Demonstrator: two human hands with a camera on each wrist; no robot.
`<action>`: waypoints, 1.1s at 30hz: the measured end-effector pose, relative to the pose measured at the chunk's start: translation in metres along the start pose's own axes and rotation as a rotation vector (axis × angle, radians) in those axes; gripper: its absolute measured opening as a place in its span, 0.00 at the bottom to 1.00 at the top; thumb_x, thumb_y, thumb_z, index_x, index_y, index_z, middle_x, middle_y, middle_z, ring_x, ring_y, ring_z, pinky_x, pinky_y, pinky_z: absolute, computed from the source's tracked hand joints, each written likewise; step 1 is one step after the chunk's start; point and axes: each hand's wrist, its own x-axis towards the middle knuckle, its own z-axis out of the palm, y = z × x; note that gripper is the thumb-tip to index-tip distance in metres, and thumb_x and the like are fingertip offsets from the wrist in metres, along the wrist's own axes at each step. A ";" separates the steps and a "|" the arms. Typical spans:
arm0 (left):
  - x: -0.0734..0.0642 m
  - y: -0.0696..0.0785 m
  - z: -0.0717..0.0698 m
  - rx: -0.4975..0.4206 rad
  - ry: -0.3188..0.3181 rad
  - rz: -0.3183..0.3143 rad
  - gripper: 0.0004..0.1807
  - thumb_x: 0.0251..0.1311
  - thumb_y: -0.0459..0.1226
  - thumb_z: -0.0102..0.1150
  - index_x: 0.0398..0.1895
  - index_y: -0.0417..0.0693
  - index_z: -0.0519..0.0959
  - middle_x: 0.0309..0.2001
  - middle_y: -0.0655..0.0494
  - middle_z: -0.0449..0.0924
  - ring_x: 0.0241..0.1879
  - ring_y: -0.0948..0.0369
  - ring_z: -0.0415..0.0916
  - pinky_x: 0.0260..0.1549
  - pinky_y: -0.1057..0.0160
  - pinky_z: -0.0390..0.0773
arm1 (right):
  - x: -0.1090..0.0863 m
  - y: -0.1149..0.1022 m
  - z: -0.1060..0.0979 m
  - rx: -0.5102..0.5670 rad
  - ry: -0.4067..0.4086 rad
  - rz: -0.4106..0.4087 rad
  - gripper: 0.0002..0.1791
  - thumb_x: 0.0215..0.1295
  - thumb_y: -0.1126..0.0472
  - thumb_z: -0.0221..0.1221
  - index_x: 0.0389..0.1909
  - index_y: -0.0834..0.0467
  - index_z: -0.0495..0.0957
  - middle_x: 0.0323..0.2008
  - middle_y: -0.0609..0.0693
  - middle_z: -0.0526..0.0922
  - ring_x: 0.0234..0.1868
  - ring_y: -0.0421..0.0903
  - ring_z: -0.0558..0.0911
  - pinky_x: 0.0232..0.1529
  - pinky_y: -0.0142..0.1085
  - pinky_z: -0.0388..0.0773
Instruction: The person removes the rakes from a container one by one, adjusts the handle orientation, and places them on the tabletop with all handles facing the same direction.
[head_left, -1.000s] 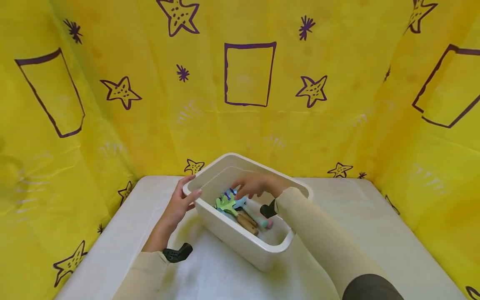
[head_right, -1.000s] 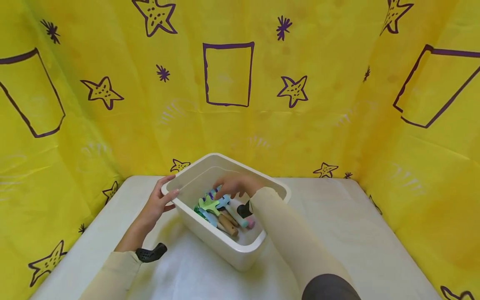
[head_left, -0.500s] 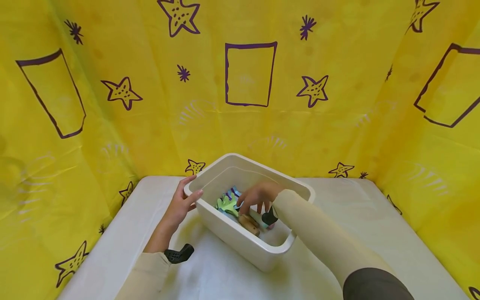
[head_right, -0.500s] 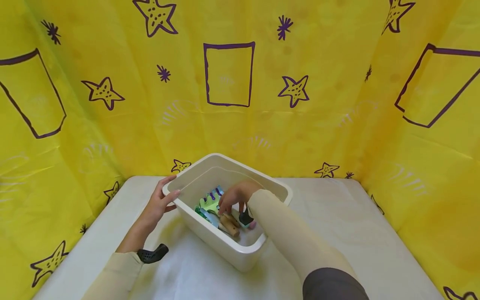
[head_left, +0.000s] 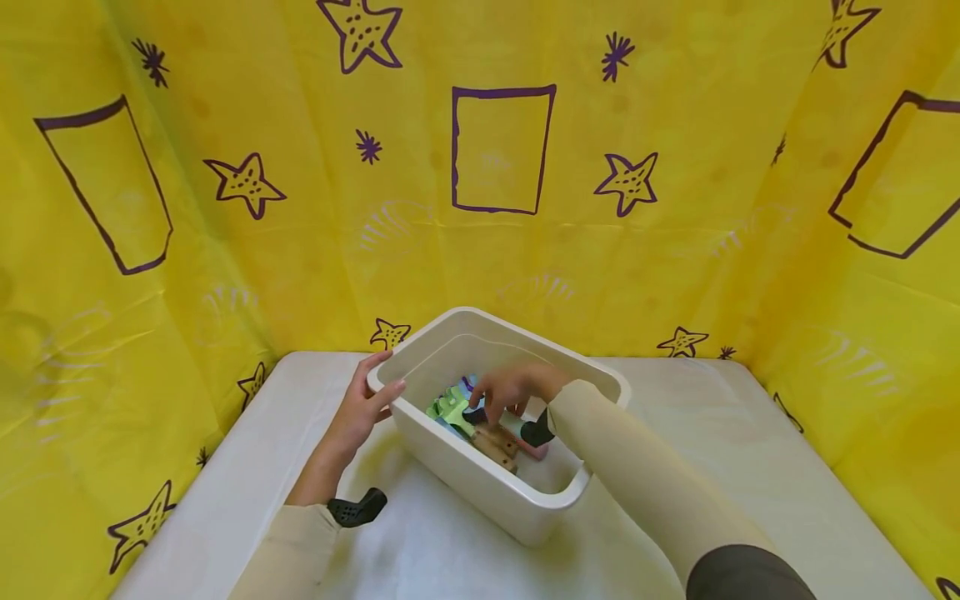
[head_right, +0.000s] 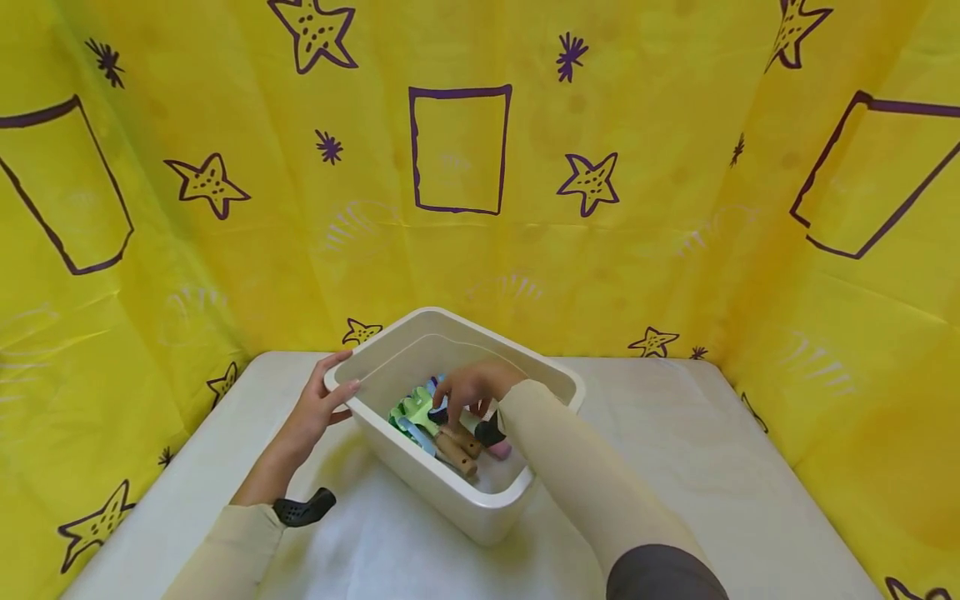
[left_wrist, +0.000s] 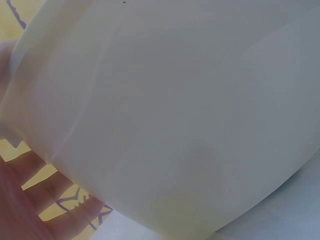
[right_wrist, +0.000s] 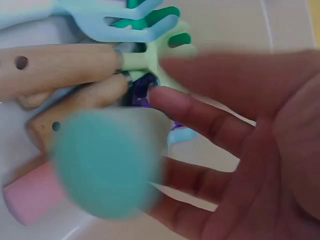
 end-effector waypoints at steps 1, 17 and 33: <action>0.000 0.000 0.000 -0.002 0.000 0.001 0.35 0.68 0.44 0.56 0.73 0.58 0.53 0.69 0.43 0.56 0.59 0.39 0.67 0.57 0.40 0.69 | 0.000 0.000 -0.001 -0.017 0.016 -0.019 0.25 0.58 0.74 0.57 0.59 0.61 0.73 0.37 0.49 0.77 0.33 0.45 0.75 0.34 0.40 0.78; -0.001 0.001 0.001 0.005 0.000 -0.013 0.36 0.67 0.46 0.57 0.74 0.59 0.52 0.70 0.44 0.54 0.60 0.39 0.66 0.58 0.40 0.68 | -0.011 0.000 -0.002 0.260 0.041 0.142 0.20 0.59 0.74 0.59 0.54 0.64 0.76 0.32 0.55 0.77 0.28 0.49 0.77 0.35 0.39 0.81; 0.000 0.000 0.001 0.020 0.012 -0.008 0.36 0.66 0.47 0.58 0.73 0.59 0.53 0.69 0.44 0.56 0.58 0.42 0.69 0.57 0.40 0.69 | -0.032 -0.008 -0.022 0.126 0.068 0.101 0.11 0.63 0.68 0.58 0.47 0.64 0.79 0.30 0.50 0.76 0.31 0.44 0.75 0.35 0.41 0.81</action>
